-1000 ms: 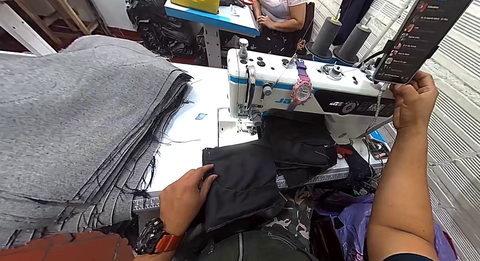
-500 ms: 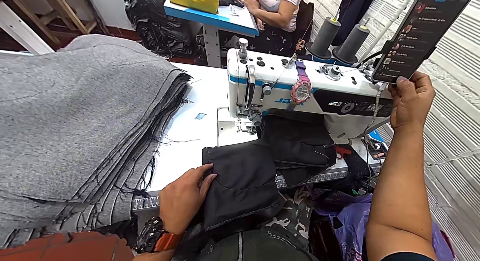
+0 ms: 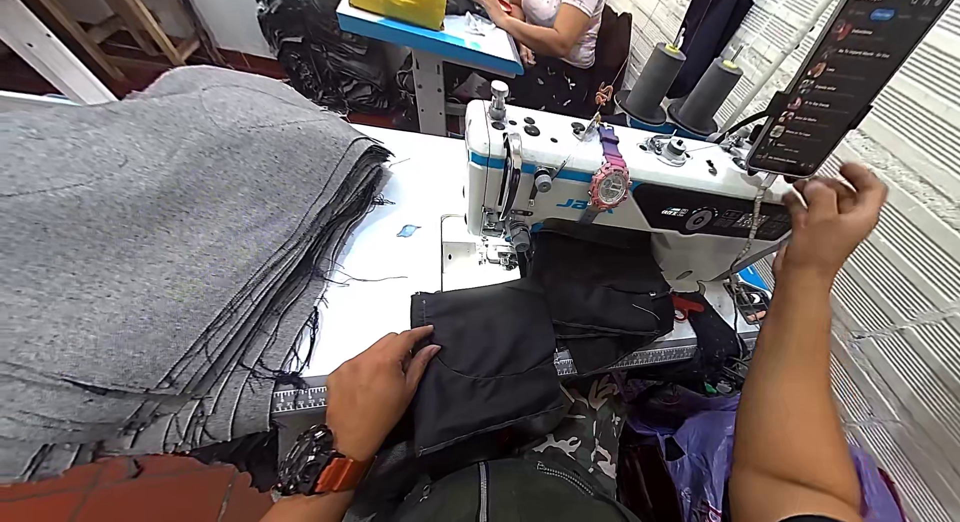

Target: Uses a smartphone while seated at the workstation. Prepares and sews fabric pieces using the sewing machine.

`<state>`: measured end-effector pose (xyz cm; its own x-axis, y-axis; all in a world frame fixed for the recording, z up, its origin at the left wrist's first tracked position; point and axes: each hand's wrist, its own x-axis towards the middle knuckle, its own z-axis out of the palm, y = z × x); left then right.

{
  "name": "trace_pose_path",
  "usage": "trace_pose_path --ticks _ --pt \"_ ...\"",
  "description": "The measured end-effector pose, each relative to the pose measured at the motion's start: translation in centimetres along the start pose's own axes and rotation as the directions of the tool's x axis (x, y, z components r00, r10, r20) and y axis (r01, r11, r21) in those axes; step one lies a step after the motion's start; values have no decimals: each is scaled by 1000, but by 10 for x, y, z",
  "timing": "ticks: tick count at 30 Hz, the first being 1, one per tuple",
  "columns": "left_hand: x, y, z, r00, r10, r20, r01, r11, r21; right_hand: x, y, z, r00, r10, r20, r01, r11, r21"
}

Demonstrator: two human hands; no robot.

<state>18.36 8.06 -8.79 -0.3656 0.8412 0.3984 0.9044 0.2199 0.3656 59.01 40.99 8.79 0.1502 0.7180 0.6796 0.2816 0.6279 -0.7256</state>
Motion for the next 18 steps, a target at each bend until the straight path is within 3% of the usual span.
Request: trace_pose_path --ticks 2,3,5,7,9,11,13,15,18 --pt "0 -2 0 1000 8 0 -8 1000 3 -46 -23 9 987 -136 -91 117 975 -188" --pt "1 -2 -1 1000 17 4 -17 1000 3 -78 -39 18 986 -162 -39 148 961 -235" --pt "1 -4 -3 999 38 20 -38 999 -8 -155 -65 44 968 -105 228 158 960 -230" --pt "-1 -7 -7 998 42 44 -42 999 -11 -224 -74 75 813 -87 575 230 956 -181" --pt "-3 -9 -12 999 16 40 -15 1000 -15 -272 -69 108 648 -155 746 357 926 -119" --pt "-6 -13 -15 999 -12 30 13 1000 -19 -296 -63 129 582 -166 796 400 911 -103" --pt "-10 -19 -15 1000 -9 11 9 1000 -28 -302 -63 143 617 -134 776 390 908 -153" --pt "-16 -24 -19 1000 22 17 -21 998 -58 -295 -70 151 648 -2 762 313 913 -264" --pt "-26 -25 -25 996 74 45 -70 993 -91 -279 -80 156 624 188 759 255 869 -424"
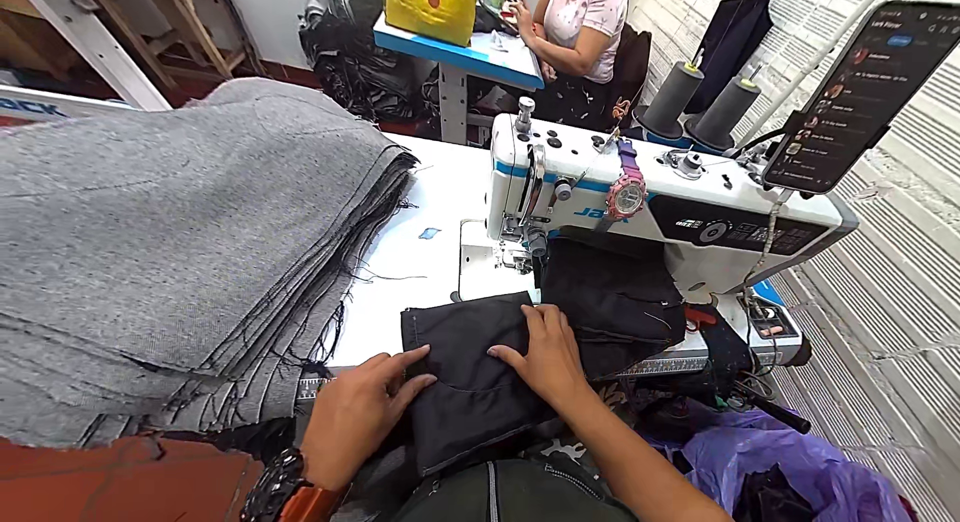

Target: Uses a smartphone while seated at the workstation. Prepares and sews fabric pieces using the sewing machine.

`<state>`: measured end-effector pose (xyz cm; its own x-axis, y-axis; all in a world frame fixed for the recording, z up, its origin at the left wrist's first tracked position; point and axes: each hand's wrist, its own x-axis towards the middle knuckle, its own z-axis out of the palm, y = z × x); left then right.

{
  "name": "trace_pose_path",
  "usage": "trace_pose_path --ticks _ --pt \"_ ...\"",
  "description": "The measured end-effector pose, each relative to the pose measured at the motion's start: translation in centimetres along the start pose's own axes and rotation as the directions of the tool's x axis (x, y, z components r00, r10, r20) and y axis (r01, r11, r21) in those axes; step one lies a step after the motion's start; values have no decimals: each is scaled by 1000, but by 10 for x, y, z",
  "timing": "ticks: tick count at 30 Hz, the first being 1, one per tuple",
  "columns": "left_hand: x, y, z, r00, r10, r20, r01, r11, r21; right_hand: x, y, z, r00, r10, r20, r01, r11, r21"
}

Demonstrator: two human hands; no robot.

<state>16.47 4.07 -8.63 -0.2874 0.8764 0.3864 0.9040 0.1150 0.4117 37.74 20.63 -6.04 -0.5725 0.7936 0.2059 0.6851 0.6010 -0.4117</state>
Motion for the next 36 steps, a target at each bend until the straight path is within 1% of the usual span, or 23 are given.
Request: trace_pose_path --ticks 2,4,6,8,12,14,16,17,18,20,21,22,23,25,26,27,28,30,31,32,33,34,36 --pt "-5 5 -1 1000 -6 -14 6 1000 20 7 -3 -8 996 63 55 -61 997 -44" --pt "-6 9 2 999 -25 -41 27 999 43 16 -10 -18 967 162 198 -158 987 -37" --pt "-6 11 6 997 -48 -55 52 997 58 25 -11 -23 930 201 308 -207 978 -14" --pt "-4 14 9 996 -61 -65 66 995 78 29 -8 -23 923 158 350 -188 981 52" --pt "2 18 10 999 -50 -22 52 994 92 34 -3 -34 926 25 377 -141 949 283" --pt "8 18 9 999 -48 22 45 993 108 34 -1 -42 951 -57 305 -53 939 340" --pt "17 24 9 995 -53 90 41 992 122 27 -3 -52 968 -194 161 146 952 269" --pt "23 28 8 989 -65 132 50 992 118 21 -7 -59 956 -266 121 239 949 205" --pt "29 34 7 981 -82 173 63 992 108 14 -15 -68 941 -313 129 291 942 165" --pt "38 47 5 963 -122 240 98 989 111 -1 -32 -83 900 -356 252 328 933 148" --pt "42 53 5 953 -147 265 116 985 128 -7 -36 -84 883 -384 270 365 923 121" --pt "44 56 6 948 -159 274 127 983 133 -13 -38 -81 878 -426 219 422 904 68" --pt "46 57 7 949 -161 272 130 983 130 -18 -38 -80 875 -466 133 471 882 -4" --pt "47 56 10 963 -141 229 118 987 111 -23 -36 -78 839 -542 -41 535 837 -115" --pt "48 57 9 964 -148 222 128 986 104 -25 -35 -77 821 -567 -72 558 822 -109" --pt "48 59 6 958 -168 233 147 984 102 -26 -36 -77 809 -585 -56 583 811 -44" --pt "49 61 3 948 -193 254 170 979 108 -26 -37 -75 805 -594 6 591 802 90" --pt "48 61 2 941 -215 261 202 977 73 -14 -35 -70 775 -594 214 476 772 420" --pt "51 61 1 930 -218 297 210 976 60 -3 -30 -62 768 -586 259 403 756 515" --pt "54 62 -1 917 -223 332 210 975 74 9 -23 -48 793 -560 241 364 751 550" --pt "57 63 -1 907 -225 355 201 974 104 20 -14 -30 823 -538 182 367 749 552" --pt "59 63 -1 900 -216 377 185 976 117 30 -5 -11 837 -533 128 399 752 525" --pt "60 56 -1 895 -188 405 170 982 80 41 7 21 837 -545 52 488 785 381"
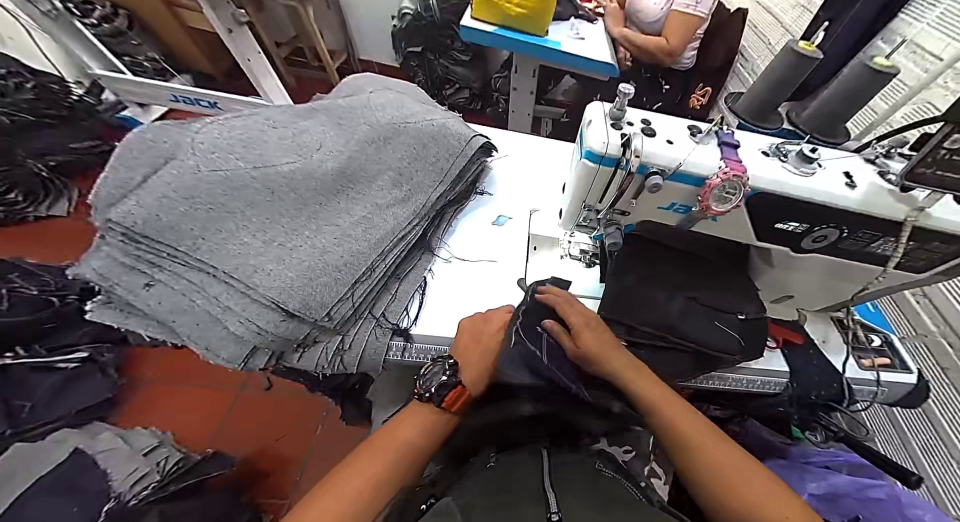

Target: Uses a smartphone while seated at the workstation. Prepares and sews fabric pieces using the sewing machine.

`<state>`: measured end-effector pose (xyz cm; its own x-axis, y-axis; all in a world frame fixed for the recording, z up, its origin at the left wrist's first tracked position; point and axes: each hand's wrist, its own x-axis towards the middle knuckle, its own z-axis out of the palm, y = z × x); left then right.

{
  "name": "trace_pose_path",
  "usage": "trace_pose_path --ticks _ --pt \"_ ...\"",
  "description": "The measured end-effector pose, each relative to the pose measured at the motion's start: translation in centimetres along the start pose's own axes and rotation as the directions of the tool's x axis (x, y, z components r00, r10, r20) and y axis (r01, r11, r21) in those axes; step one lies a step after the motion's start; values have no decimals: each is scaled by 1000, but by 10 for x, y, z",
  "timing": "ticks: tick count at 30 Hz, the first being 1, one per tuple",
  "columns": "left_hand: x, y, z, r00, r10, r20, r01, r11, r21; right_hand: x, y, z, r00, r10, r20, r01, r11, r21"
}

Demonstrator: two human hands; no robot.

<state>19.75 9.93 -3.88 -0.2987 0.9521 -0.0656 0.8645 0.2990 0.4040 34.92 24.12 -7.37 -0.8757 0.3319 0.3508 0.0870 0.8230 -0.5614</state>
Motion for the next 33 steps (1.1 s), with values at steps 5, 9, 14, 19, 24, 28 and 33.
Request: trace_pose_path --ticks 5,9,14,19,24,28,33 --pt "2 -36 -28 948 195 -252 -246 951 -189 10 9 14 999 45 31 -35 962 -271" --pt "26 -17 -46 893 276 -355 -325 942 -87 25 19 9 997 56 57 -42 975 -218" --pt "93 -24 -15 989 134 68 -140 987 80 32 41 -2 992 -20 -121 2 989 -150" --pt "101 -11 -13 989 104 105 -119 982 147 27 45 -2 986 -17 -169 -6 991 -135" --pt "106 1 -22 973 81 218 -130 966 224 20 35 0 986 -82 -146 66 991 -114" --pt "118 6 -24 971 55 234 -110 967 228 24 35 -2 979 15 -202 -49 986 -162" --pt "129 7 -22 975 50 218 -101 968 230 31 39 -7 979 50 -196 -92 973 -214"
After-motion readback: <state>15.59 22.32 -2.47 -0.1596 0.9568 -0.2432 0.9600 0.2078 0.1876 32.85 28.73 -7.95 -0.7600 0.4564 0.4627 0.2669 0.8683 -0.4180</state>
